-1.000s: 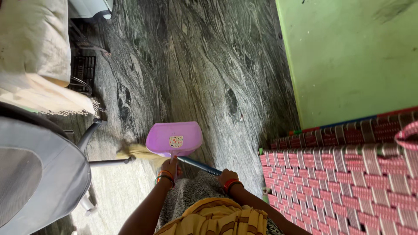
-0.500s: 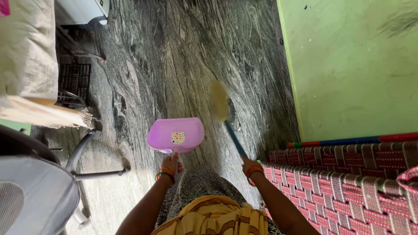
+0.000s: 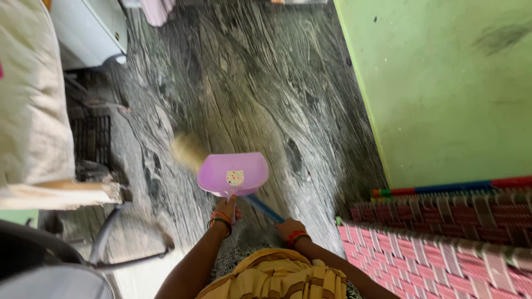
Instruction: The person sweeps a tiled floor using a broom and a dustpan, moving from an outdoor balcony area into an indoor room. They gather scattered debris, including small wrappers and leaves, into the dustpan.
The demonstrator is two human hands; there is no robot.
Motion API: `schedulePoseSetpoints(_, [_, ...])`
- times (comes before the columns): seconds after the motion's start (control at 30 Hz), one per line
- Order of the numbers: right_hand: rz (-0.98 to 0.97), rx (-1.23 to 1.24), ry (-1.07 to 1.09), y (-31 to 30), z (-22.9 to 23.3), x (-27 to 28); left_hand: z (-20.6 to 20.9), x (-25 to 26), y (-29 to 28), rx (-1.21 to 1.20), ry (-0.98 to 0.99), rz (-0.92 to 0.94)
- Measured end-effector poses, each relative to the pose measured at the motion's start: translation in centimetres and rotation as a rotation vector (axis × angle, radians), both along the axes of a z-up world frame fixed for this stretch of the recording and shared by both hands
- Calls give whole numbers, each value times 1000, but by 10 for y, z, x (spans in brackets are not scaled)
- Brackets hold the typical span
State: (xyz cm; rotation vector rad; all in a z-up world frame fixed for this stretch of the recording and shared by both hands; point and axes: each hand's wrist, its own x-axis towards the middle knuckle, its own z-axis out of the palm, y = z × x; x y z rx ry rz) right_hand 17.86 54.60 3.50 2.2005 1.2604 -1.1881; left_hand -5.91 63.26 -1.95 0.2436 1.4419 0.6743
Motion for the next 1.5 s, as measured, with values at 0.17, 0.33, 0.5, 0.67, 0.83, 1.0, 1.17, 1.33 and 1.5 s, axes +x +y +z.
schedulePoseSetpoints(0.17, [374, 13, -34, 80, -24, -68, 0, -43, 54, 51, 43, -168])
schedulePoseSetpoints(0.33, [426, -41, 3, 125, -25, -71, 2, -95, 102, 74, 111, -188])
schedulePoseSetpoints(0.5, [-105, 36, 343, 154, -16, -51, -1, -133, 147, 35, 100, -134])
schedulePoseSetpoints(0.67, [-825, 20, 493, 205, 2, -2, -5, -156, 179, 22, 113, -157])
schedulePoseSetpoints(0.83, [-378, 190, 225, 272, -5, 4, -11, -152, 221, 66, 128, -165])
schedulePoseSetpoints(1.0, [-126, 229, 116, 288, -15, -38, -14, -131, 276, 119, 91, -131])
schedulePoseSetpoints(1.17, [286, 124, -8, 320, -12, -42, -8, -113, 341, 43, 124, -194])
schedulePoseSetpoints(1.33, [383, 96, -95, 410, -36, -51, -11, -88, 395, 18, 102, -193])
schedulePoseSetpoints(1.5, [409, 28, -56, 438, -44, -26, -14, -72, 437, 48, 134, -261])
